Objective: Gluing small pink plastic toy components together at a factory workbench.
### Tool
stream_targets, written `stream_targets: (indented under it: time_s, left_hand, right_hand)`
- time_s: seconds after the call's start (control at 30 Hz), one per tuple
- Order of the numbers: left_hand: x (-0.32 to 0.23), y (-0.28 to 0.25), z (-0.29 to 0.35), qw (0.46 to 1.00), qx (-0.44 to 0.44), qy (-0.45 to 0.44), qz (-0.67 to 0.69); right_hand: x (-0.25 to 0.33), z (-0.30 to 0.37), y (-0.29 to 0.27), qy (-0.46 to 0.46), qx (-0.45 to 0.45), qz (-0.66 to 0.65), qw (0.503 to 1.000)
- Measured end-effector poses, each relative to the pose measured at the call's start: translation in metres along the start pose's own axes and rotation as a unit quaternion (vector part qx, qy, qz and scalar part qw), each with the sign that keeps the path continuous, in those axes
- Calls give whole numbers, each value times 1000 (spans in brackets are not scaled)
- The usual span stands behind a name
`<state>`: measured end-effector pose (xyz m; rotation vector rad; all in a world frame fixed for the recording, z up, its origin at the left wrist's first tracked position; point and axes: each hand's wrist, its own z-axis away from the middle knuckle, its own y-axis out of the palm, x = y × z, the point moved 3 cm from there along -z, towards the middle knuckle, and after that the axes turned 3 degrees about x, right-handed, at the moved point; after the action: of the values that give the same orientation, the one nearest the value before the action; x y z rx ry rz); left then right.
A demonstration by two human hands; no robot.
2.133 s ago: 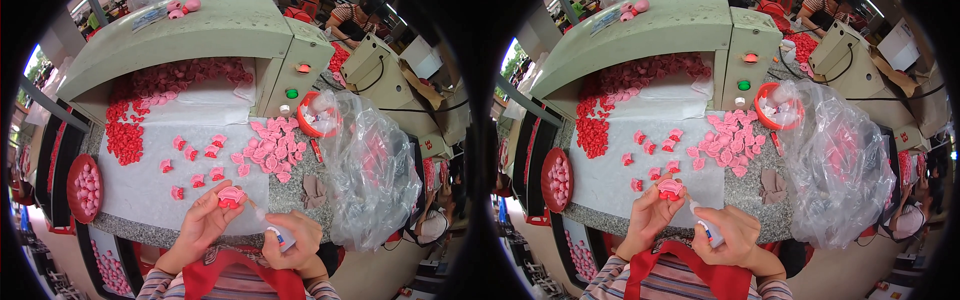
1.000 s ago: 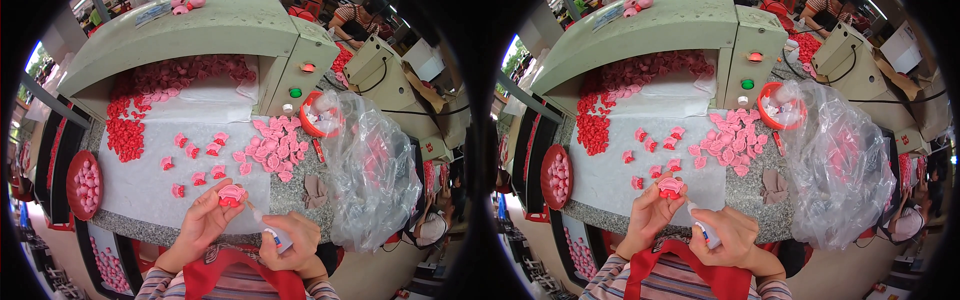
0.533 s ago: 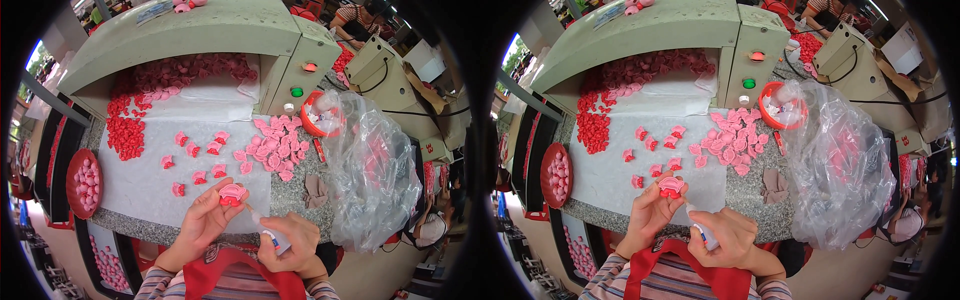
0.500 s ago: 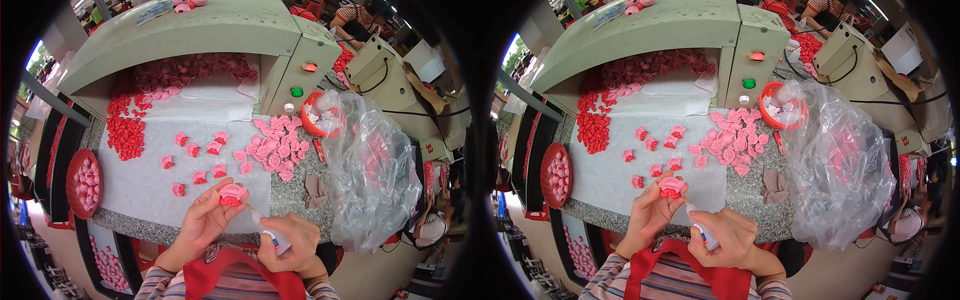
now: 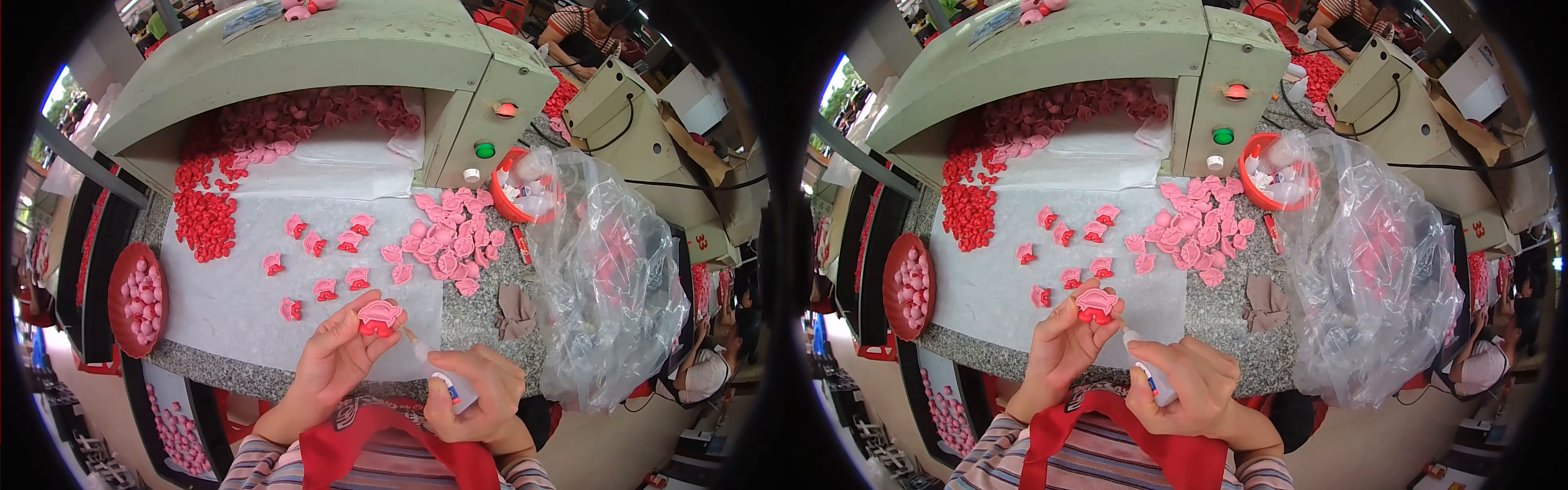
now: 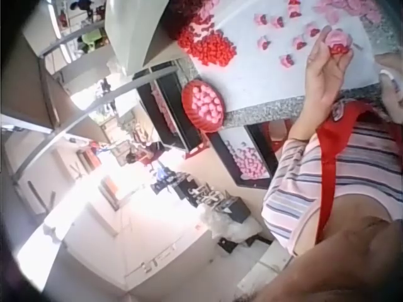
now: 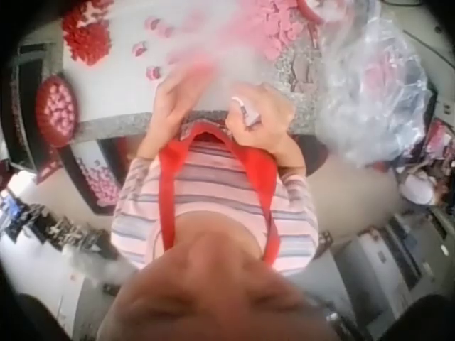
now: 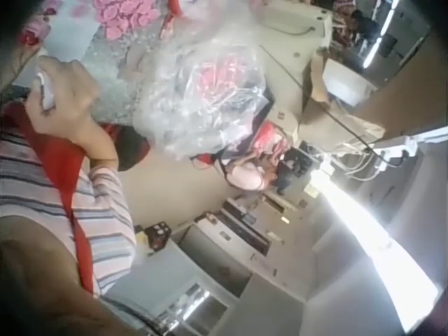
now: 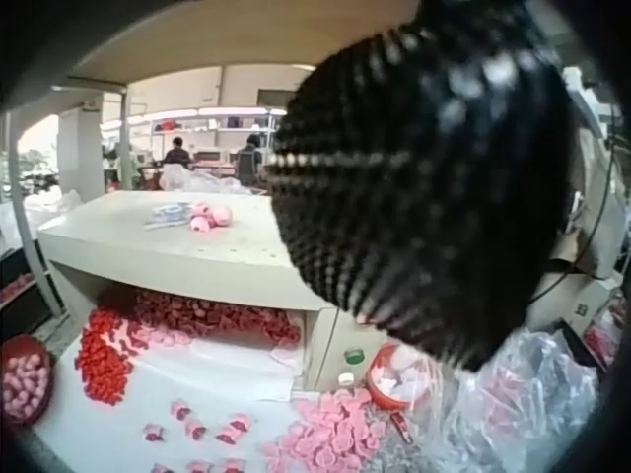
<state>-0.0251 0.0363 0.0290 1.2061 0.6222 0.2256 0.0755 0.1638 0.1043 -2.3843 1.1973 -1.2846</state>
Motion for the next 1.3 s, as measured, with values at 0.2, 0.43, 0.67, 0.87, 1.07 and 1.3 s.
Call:
stream_targets:
  time_s: [0.2,0.43,0.67,0.87,1.07,1.3]
  left_hand:
    - [0,-1,0,1000,3,0,3]
    - [0,1,1,1000,-5,-2,7]
    - [0,0,1,1000,-3,1,2]
    - [0,1,-1,1000,-6,-3,2]
    - [-1,-2,0,999,-33,-12,-1]
    - [0,-1,-1,999,-27,-13,-11]
  right_hand:
    - [3,0,0,-1,20,4,1000]
    - [4,0,1,-4,24,-6,1000]
    - [3,1,2,-8,22,0,1000]
    - [3,2,1,-9,7,1,1000]
    - [2,2,3,-12,11,-1,1000]
    - [4,2,1,-8,12,5,1000]
